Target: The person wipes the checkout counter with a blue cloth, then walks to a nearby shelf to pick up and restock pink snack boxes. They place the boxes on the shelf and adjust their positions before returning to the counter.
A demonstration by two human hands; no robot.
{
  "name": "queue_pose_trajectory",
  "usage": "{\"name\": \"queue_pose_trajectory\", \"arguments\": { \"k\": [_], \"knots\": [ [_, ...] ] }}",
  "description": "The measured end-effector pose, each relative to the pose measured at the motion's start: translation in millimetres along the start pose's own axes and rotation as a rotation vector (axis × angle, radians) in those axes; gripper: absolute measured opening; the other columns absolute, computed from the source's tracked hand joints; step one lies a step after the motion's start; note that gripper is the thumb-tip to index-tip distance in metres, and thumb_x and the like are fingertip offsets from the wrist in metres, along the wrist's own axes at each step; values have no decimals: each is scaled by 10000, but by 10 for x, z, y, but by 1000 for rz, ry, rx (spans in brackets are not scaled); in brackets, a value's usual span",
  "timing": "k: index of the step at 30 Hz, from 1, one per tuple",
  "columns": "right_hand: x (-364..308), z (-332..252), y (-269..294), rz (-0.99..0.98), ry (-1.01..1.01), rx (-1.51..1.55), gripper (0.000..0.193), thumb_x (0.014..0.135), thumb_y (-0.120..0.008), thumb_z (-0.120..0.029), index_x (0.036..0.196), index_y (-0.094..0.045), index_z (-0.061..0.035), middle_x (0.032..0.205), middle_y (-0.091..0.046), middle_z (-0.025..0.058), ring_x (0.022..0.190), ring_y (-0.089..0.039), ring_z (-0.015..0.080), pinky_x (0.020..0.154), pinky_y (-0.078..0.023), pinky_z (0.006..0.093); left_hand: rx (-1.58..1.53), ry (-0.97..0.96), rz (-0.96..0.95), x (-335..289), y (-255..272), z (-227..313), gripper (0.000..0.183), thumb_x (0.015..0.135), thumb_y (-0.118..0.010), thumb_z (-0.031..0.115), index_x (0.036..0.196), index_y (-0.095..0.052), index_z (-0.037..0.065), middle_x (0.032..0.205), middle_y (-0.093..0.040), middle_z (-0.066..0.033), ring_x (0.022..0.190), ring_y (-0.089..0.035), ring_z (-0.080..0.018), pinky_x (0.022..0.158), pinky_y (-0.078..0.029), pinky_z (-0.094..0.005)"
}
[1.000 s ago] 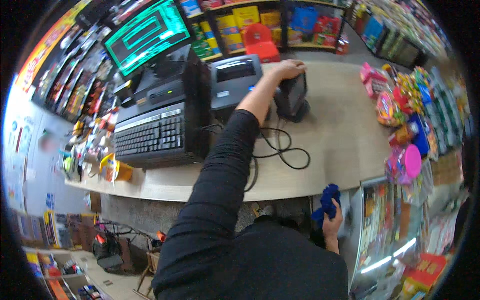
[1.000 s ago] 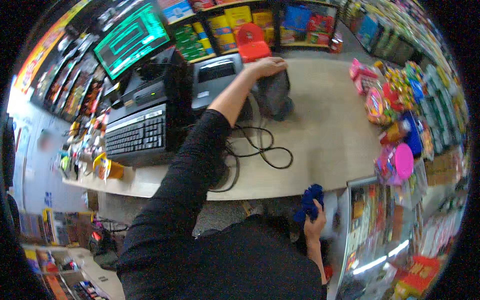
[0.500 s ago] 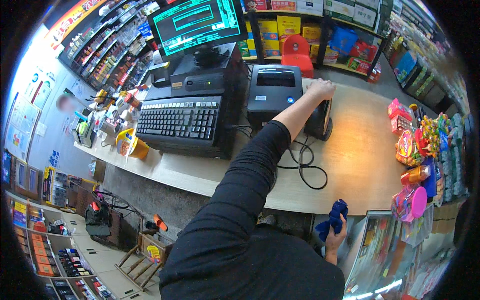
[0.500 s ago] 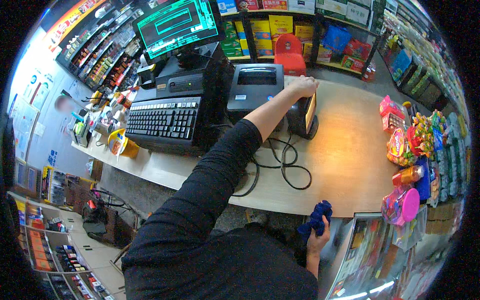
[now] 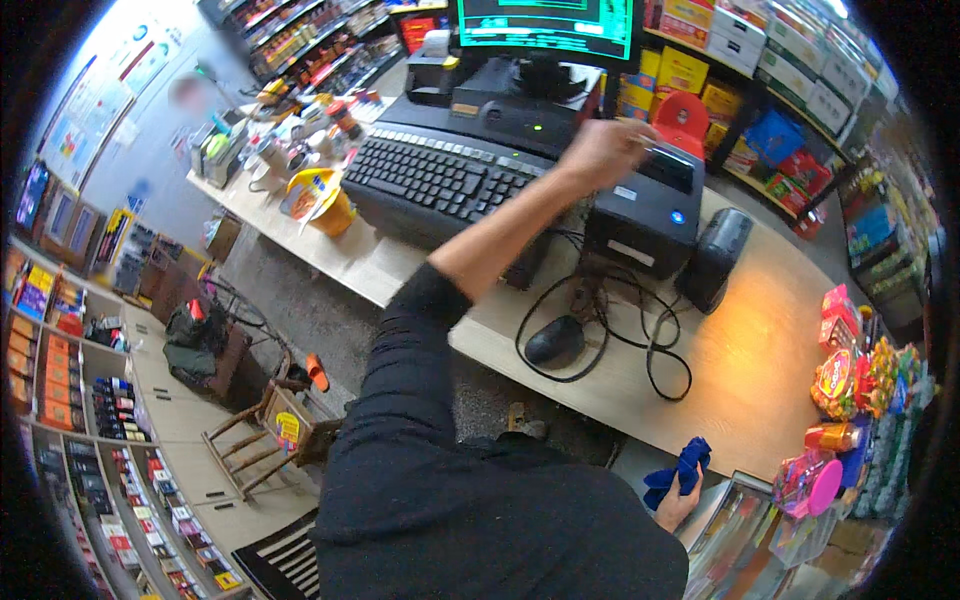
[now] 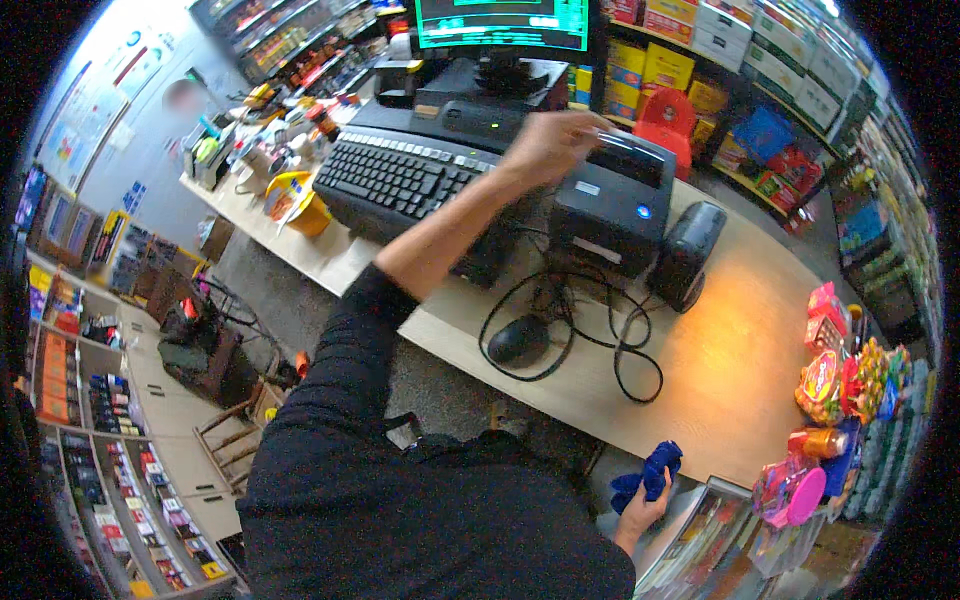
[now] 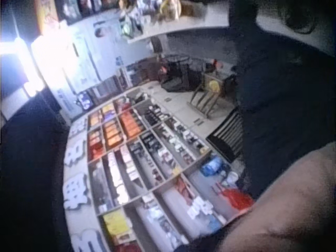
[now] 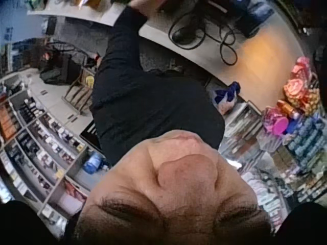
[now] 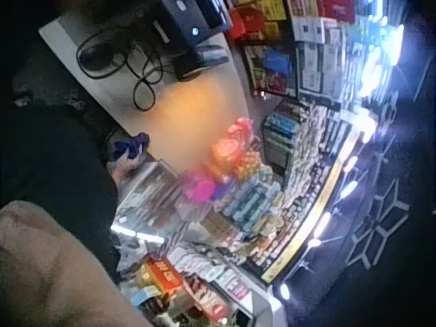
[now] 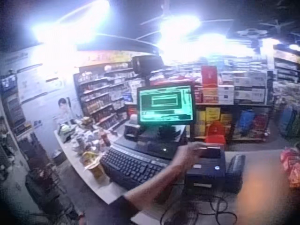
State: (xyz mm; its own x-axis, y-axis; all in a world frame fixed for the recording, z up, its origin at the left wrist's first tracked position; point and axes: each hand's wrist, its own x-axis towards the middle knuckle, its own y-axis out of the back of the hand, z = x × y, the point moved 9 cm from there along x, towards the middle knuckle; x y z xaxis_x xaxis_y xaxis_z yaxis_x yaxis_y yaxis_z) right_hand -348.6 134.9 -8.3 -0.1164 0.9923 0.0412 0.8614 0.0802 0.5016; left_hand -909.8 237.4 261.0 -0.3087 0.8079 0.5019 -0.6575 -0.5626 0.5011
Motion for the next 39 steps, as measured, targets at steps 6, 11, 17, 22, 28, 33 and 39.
{"name": "queue_pose_trajectory", "arguments": {
  "k": [6,11,17,22,28,33,39],
  "knots": [
    [225,-196,-213,-113,65,-64,396,892,-621,-63,1276,-551,5,1219,-613,164,1114,-583,261,993,-423,355,705,148,650,-1295,2988,-1567,285,733,-506,-46,984,-597,56,875,-648,-228,920,-608,-418,839,-473,-472],
    [338,-267,-286,-110,77,-152,400,884,-620,-49,1276,-554,-6,1225,-613,153,1100,-594,264,981,-433,349,904,554,569,-1777,3796,-2154,250,801,-552,42,1046,-567,91,1071,-648,-183,1088,-572,-380,882,-455,-486],
    [339,-253,-308,-88,75,-133,412,874,-609,-15,1282,-550,-12,1186,-625,158,1065,-606,262,961,-447,345,915,616,521,-1772,3806,-2301,276,785,-561,40,1045,-636,95,1042,-666,-201,1050,-623,-362,913,-476,-459],
    [328,-347,-366,-118,54,-138,412,877,-611,-17,1284,-551,-14,1182,-627,156,1051,-611,264,936,-460,345,915,696,501,-1771,3874,-2373,219,816,-555,78,1020,-631,107,1007,-679,-200,1035,-635,-362,882,-488,-473],
    [411,-269,-222,-104,195,-176,398,874,-629,-38,1262,-560,19,1207,-620,174,1072,-600,291,970,-435,363,1015,550,524,-1625,4036,-2387,323,817,-505,48,1108,-619,131,1051,-697,-132,980,-668,-326,848,-516,-433],
    [1129,-722,275,-33,251,-110,406,929,-600,-106,1320,-537,-20,1210,-644,129,1087,-612,228,957,-454,338,816,-195,742,-1603,3643,-1569,277,824,-484,18,1022,-671,70,1018,-697,-103,885,-663,-246,816,-517,-368],
    [2455,-224,458,105,76,-793,441,837,-716,-262,1264,-612,-215,1147,-641,160,1050,-608,382,903,-502,436,423,-101,350,-1532,2125,-111,277,818,-432,-60,909,-678,29,880,-697,-44,864,-646,-156,824,-490,-288]
  ]
}}
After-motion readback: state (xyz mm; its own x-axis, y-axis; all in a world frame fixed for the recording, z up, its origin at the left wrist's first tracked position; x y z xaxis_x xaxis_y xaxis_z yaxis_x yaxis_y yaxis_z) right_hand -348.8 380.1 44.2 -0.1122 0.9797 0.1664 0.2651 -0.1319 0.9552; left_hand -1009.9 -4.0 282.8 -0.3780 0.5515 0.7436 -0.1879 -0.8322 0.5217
